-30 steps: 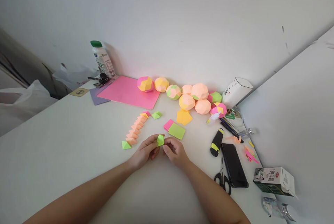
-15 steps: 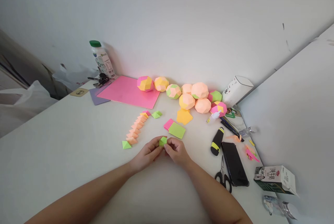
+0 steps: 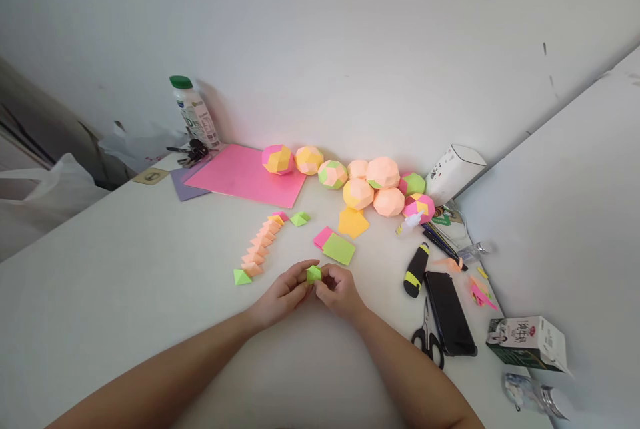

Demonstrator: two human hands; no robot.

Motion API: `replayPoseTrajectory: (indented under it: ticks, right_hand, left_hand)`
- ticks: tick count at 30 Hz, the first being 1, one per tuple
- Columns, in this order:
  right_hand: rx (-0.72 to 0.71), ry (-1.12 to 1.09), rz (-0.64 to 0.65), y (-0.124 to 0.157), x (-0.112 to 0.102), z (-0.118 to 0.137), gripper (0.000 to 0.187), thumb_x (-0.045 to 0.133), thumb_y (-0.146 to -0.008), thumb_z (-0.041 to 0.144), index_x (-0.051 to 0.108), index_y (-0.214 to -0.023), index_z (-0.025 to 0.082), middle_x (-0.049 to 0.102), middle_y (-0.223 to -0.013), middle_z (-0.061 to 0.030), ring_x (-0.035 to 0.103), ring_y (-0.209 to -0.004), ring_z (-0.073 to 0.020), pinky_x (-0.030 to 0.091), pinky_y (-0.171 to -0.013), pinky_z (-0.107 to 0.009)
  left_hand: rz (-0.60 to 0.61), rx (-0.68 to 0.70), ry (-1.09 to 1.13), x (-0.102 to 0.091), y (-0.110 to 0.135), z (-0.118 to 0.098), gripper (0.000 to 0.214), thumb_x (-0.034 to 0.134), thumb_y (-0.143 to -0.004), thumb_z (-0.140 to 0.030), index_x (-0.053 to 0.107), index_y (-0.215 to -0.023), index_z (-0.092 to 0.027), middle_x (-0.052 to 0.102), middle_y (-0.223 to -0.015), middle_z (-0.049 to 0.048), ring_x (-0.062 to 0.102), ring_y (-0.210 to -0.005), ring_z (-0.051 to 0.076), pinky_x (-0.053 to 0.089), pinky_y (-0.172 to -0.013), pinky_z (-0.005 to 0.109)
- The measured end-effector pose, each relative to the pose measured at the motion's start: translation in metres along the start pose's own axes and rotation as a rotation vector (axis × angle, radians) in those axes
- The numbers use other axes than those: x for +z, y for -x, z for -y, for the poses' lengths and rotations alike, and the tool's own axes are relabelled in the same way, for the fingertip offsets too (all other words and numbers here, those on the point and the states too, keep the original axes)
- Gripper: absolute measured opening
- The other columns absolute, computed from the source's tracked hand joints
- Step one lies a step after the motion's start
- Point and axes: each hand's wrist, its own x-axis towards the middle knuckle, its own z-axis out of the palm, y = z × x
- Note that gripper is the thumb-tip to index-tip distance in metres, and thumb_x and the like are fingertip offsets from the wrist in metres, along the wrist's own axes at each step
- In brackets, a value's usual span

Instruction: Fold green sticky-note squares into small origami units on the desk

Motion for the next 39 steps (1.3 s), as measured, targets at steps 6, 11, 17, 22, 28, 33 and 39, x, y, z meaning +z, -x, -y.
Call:
replayPoseTrajectory:
  ticks: [6,11,17,22,28,33,39]
  right_hand:
    - [0.061,-0.089,-0.053,-0.002,-0.003,-0.002,0.018,0.059,-0.075,0.033,0.052,-0.070,0.018,0.053,-0.051,0.0030,0.048,-0.046,-0.0109,0.041,-0.046,-0.024]
    - [0.029,-0.092,-0.014,-0.002,-0.001,0.000,0.019,0.060,-0.074,0.033,0.050,-0.068,0.018,0.049,-0.055,0.0032,0.047,-0.048,-0.0110,0.041,-0.048,-0.024]
    - [-0.006,0.028,0.024,-0.001,0.002,0.005,0.012,0.057,-0.072,0.022,0.048,-0.066,0.018,0.045,-0.058,0.0033,0.042,-0.051,-0.0100,0.034,-0.047,-0.022]
    - [-0.014,0.038,0.031,0.000,0.001,0.007,0.009,0.056,-0.068,0.017,0.048,-0.065,0.018,0.044,-0.058,0.0034,0.041,-0.052,-0.0100,0.033,-0.048,-0.022]
    - [-0.009,-0.054,0.058,0.001,-0.003,0.007,0.006,0.051,-0.074,0.021,0.049,-0.070,0.018,0.052,-0.057,0.0015,0.047,-0.053,-0.0120,0.038,-0.052,-0.024]
    - [-0.020,-0.078,0.035,0.001,-0.002,0.005,0.014,0.056,-0.079,0.030,0.047,-0.077,0.018,0.052,-0.060,0.0022,0.050,-0.054,-0.0119,0.041,-0.052,-0.025]
    - [-0.022,-0.029,0.031,0.000,-0.001,0.005,0.025,0.052,-0.084,0.036,0.052,-0.068,0.017,0.049,-0.058,0.0020,0.048,-0.052,-0.0114,0.041,-0.051,-0.024]
  left_hand:
    - [-0.029,0.010,0.039,-0.001,0.000,-0.001,0.038,0.047,-0.080,-0.026,0.046,-0.117,-0.016,0.045,-0.058,-0.0059,0.041,-0.050,0.009,0.035,-0.050,0.023]
    - [-0.060,-0.028,-0.091,0.002,-0.002,-0.006,0.019,0.051,-0.079,-0.035,0.051,-0.072,-0.017,0.050,-0.057,-0.0027,0.042,-0.050,0.010,0.033,-0.049,0.023]
    - [-0.084,-0.016,-0.155,0.001,-0.002,-0.006,0.017,0.052,-0.075,-0.027,0.045,-0.062,-0.019,0.047,-0.053,-0.0046,0.039,-0.049,0.009,0.031,-0.047,0.021]
    - [-0.062,-0.033,-0.134,0.001,-0.002,-0.003,0.019,0.054,-0.073,-0.027,0.043,-0.060,-0.018,0.045,-0.051,-0.0055,0.037,-0.047,0.008,0.028,-0.045,0.021]
    - [-0.074,-0.071,0.009,-0.002,-0.004,0.006,0.021,0.051,-0.076,-0.029,0.038,-0.063,-0.020,0.043,-0.045,-0.0073,0.034,-0.042,0.007,0.027,-0.043,0.020]
    - [-0.078,-0.062,0.013,-0.003,-0.004,0.005,0.021,0.054,-0.074,-0.026,0.038,-0.062,-0.019,0.044,-0.046,-0.0069,0.036,-0.043,0.007,0.027,-0.043,0.019]
    - [-0.039,-0.051,0.016,0.001,-0.002,-0.003,0.023,0.054,-0.078,-0.037,0.047,-0.068,-0.018,0.051,-0.056,-0.0038,0.043,-0.049,0.009,0.033,-0.047,0.021]
